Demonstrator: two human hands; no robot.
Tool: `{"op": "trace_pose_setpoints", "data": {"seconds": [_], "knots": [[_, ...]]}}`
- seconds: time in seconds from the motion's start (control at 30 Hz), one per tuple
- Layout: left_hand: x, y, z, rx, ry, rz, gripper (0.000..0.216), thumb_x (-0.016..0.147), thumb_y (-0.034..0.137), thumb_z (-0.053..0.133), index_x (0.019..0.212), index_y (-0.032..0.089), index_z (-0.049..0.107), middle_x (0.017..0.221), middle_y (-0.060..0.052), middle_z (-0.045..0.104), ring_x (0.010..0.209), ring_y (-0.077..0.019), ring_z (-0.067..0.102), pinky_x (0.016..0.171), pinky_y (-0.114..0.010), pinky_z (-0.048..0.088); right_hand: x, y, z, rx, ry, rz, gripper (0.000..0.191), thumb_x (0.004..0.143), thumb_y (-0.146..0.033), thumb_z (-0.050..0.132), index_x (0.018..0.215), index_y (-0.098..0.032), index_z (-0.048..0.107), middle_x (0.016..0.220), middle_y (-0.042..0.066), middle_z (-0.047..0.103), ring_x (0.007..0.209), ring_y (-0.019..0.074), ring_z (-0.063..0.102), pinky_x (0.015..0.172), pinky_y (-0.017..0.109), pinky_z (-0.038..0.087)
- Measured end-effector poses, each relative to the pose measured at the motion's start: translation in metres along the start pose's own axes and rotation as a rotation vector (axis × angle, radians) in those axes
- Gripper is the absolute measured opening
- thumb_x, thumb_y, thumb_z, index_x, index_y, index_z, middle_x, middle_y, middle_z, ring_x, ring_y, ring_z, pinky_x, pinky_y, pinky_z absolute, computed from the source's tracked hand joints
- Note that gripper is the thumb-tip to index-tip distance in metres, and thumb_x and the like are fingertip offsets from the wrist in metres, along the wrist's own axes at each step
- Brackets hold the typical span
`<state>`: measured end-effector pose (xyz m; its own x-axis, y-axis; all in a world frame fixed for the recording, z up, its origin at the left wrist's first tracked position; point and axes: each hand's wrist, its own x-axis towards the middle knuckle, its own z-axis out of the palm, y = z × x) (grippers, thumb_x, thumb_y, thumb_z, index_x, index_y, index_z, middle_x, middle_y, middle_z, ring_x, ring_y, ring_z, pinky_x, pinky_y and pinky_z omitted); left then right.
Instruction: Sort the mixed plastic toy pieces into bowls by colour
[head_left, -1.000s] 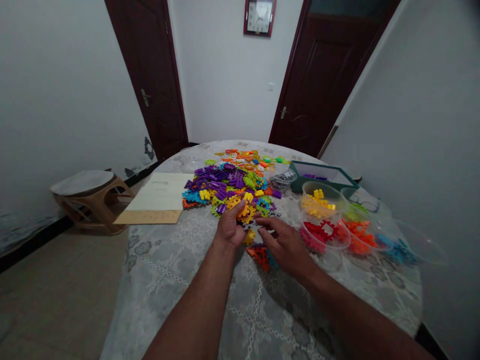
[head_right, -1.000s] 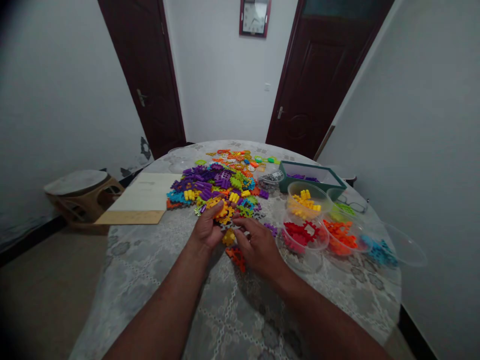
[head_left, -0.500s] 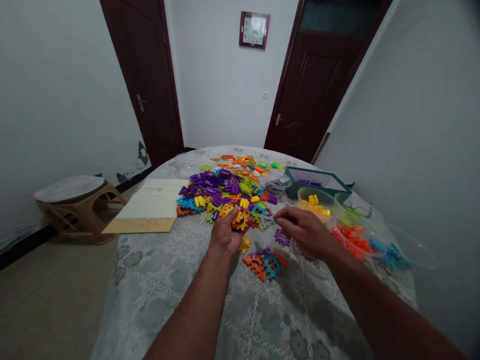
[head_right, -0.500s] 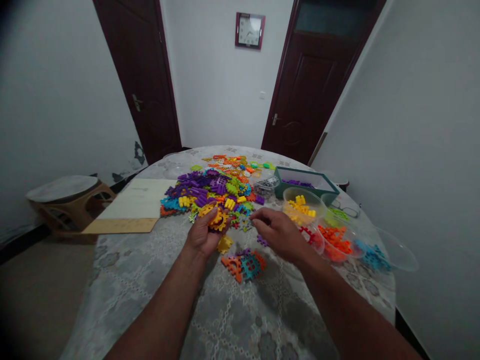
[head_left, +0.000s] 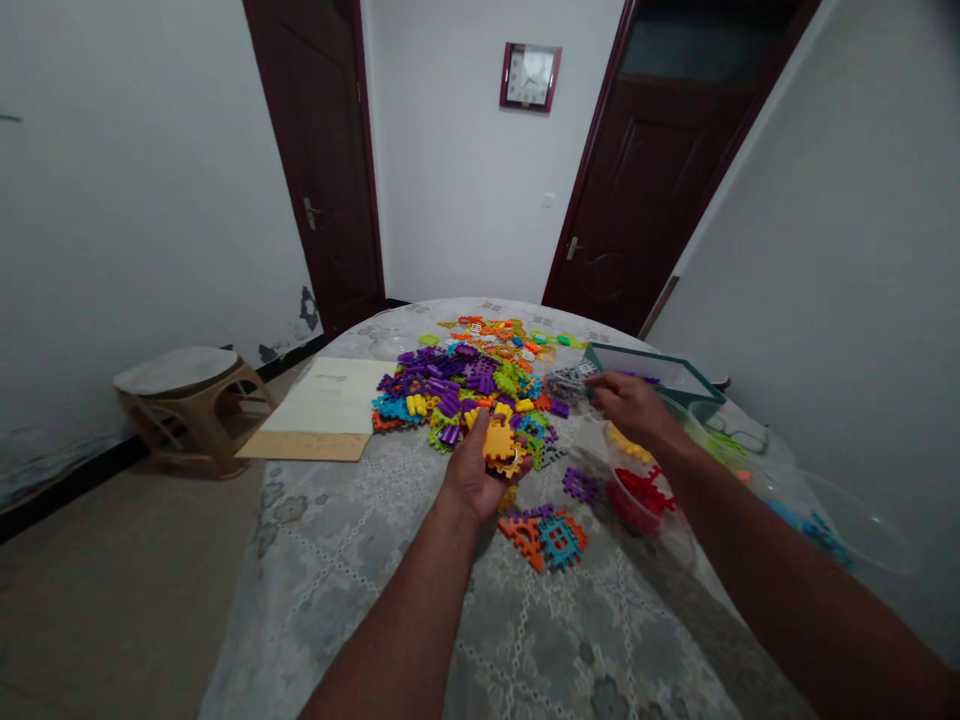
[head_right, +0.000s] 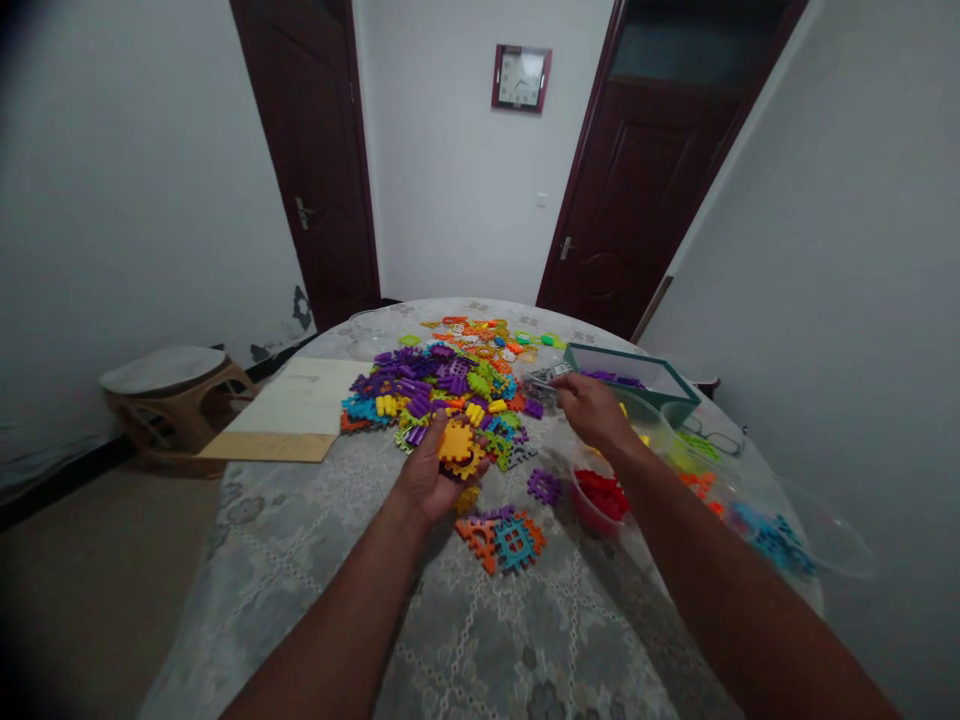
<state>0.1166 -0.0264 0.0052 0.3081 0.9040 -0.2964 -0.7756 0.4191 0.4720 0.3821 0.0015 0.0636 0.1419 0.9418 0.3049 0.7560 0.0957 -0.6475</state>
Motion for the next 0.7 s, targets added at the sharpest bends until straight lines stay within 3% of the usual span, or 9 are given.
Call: {"op": "trace_pose_setpoints", "data": {"seconds": [0.17,0.37,0.5,0.7], "knots": [[0.0,0.0,0.001,0.023,-0.021,-0.052,0.064,0.093,0.077,0.051,0.111,0.017,0.068,0.09,-0.01,0.074,0.075,-0.0245,0.073,0.069,-0.044,0.063,-0.056,-0.049,0.014,-0.007,-0.171,-0.238,0.027,0.099,-0.033,0.059,0.118,-0.023,0.076,0.103,0.007,0.078,0.081,0.0199,0.071,0.074,0.034,0.057],[0.004,-0.005,-0.001,-0.034,-0.157,-0.089,0.063,0.105,0.065,0.035,0.113,0.013,0.07,0.099,-0.015,0.076,0.082,-0.0242,0.075,0.069,-0.036,0.062,-0.096,-0.085,0.05,-0.03,-0.219,-0.551,0.041,0.096,-0.025,0.067,0.137,-0.024,0.063,0.139,0.014,0.063,0.124,0.0273,0.063,0.103,0.046,0.055],[0.005,-0.009,-0.002,0.005,-0.084,-0.064,0.049,0.105,0.057,0.048,0.108,0.013,0.07,0.095,-0.012,0.076,0.078,-0.0222,0.075,0.064,-0.03,0.061,-0.099,-0.085,0.064,-0.088,-0.263,-0.512,0.036,0.095,-0.02,0.066,0.131,-0.021,0.064,0.128,0.014,0.065,0.11,0.0252,0.066,0.095,0.043,0.057],[0.006,-0.01,-0.002,0.025,-0.077,-0.078,0.042,0.101,0.054,0.059,0.105,0.013,0.07,0.091,-0.011,0.077,0.075,-0.0221,0.075,0.062,-0.03,0.061,-0.099,-0.081,0.059,0.137,-0.276,-0.373,0.031,0.092,-0.018,0.07,0.123,-0.023,0.069,0.11,0.006,0.066,0.09,0.0185,0.064,0.081,0.033,0.055]]}}
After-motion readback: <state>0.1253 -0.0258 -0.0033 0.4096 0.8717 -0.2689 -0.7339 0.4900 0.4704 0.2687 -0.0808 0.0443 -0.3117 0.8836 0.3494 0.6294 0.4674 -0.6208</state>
